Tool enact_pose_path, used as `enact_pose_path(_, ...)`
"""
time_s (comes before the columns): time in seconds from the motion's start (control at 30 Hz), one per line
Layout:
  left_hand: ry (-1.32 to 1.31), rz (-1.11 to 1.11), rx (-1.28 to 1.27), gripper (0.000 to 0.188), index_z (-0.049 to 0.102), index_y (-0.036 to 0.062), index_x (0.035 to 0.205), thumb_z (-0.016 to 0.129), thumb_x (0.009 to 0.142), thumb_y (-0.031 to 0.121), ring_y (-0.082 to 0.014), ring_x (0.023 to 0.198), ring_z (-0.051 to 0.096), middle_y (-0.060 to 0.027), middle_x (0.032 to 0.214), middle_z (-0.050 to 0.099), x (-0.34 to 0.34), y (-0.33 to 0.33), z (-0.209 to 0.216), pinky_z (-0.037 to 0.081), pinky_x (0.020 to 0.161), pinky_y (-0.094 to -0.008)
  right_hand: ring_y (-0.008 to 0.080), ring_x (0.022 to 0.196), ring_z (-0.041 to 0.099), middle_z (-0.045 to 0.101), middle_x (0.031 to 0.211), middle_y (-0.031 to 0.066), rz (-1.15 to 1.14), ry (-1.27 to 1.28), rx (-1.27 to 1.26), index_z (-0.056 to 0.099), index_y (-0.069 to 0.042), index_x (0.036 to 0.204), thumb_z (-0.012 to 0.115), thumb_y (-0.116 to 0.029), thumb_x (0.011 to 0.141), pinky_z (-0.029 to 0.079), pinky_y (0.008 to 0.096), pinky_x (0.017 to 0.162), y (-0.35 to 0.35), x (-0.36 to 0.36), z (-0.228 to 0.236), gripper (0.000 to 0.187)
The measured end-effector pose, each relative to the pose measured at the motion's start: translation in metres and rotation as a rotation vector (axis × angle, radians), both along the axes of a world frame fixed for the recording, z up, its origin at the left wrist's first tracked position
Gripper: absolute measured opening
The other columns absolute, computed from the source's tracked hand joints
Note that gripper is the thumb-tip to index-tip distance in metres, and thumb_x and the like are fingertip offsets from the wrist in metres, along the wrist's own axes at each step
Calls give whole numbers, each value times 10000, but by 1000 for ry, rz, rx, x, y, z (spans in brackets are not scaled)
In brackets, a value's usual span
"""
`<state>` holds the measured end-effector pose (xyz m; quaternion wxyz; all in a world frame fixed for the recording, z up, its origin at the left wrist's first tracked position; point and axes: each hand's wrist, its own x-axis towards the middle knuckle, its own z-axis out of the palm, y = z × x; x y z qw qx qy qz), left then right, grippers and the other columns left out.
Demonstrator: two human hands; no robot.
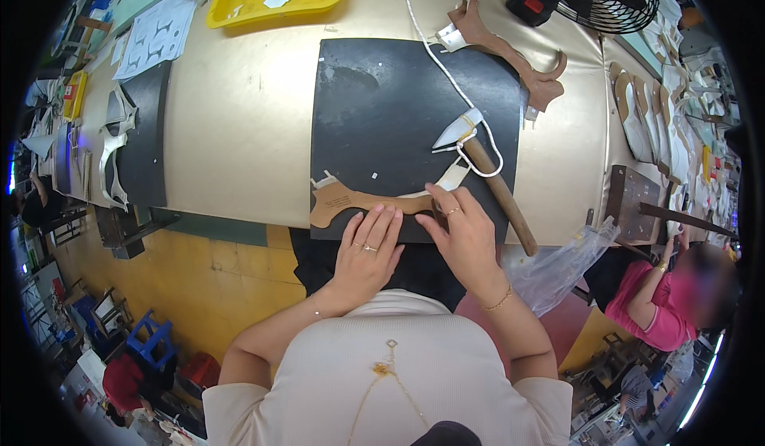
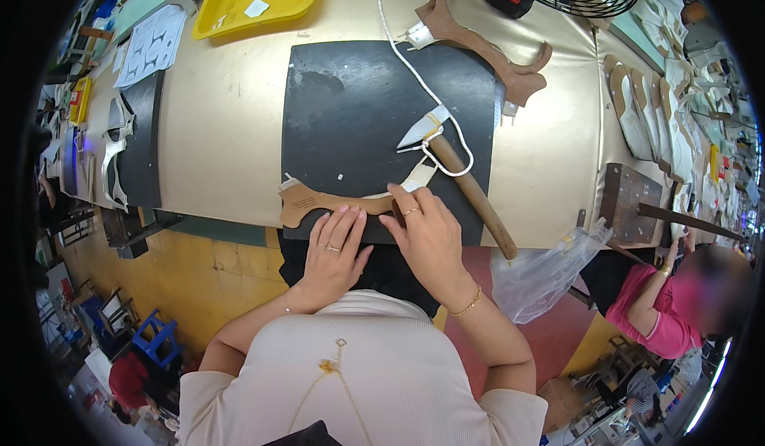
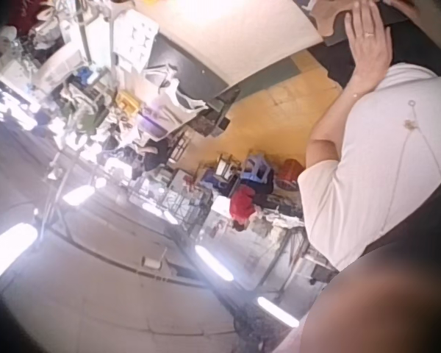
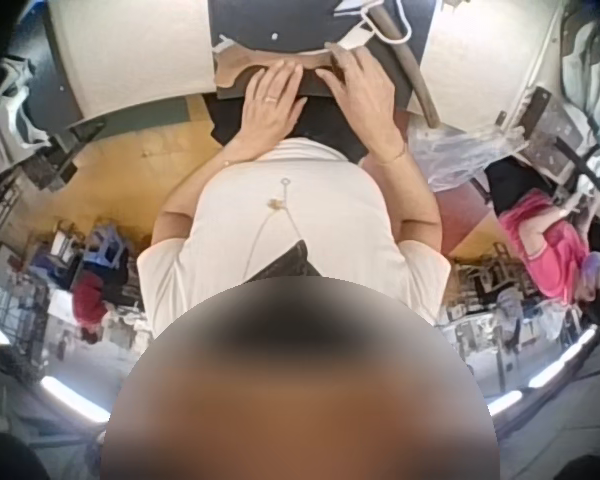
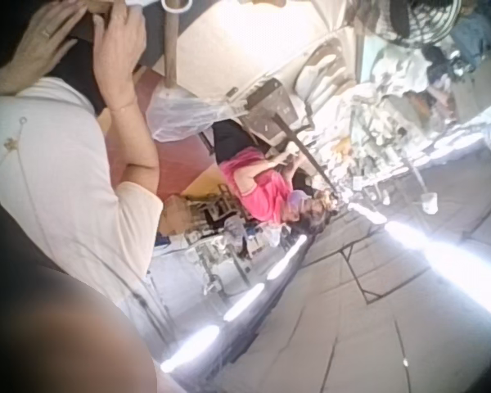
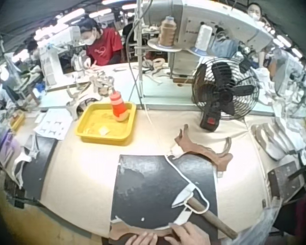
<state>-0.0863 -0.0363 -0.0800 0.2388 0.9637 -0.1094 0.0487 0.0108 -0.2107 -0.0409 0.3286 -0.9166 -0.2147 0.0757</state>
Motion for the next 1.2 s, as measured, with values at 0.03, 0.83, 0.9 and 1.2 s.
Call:
enact_pose_path(0.03,5,0,35,660,533,18,1423,755,824,184,-272,1382,450,-128,1458,504,0,-1,-2,373,1093,-491,278,834,616,599,902,84,13,-35,7,648,-50,1126,780,-95,825,507,389,722,2,2,1,331)
enact_pose_path(0.83,-39,-91,231,546,569,65,1420,600,891,198,-197,1493,284,-78,1585,362,-11,6,-19,202,1146,-535,224,889,593,680,929,11,25,-4,117,665,-79,865,785,-84,796,404,370,791,15,0,-16,138)
enact_pose_path(0.9,-57,-77,258,533,563,72,1429,570,910,194,-194,1491,283,-72,1581,357,-11,5,-20,182,1150,-544,216,888,593,690,938,6,23,10,108,668,-79,861,786,-86,795,399,369,792,15,0,-17,136)
enact_pose_path(1.2,-28,-48,288,529,544,114,1457,511,933,186,-188,1493,271,-45,1572,349,-13,4,-20,174,1148,-546,203,922,571,717,1008,-32,49,-32,189,615,-98,861,794,-21,775,371,359,846,18,-2,-20,213)
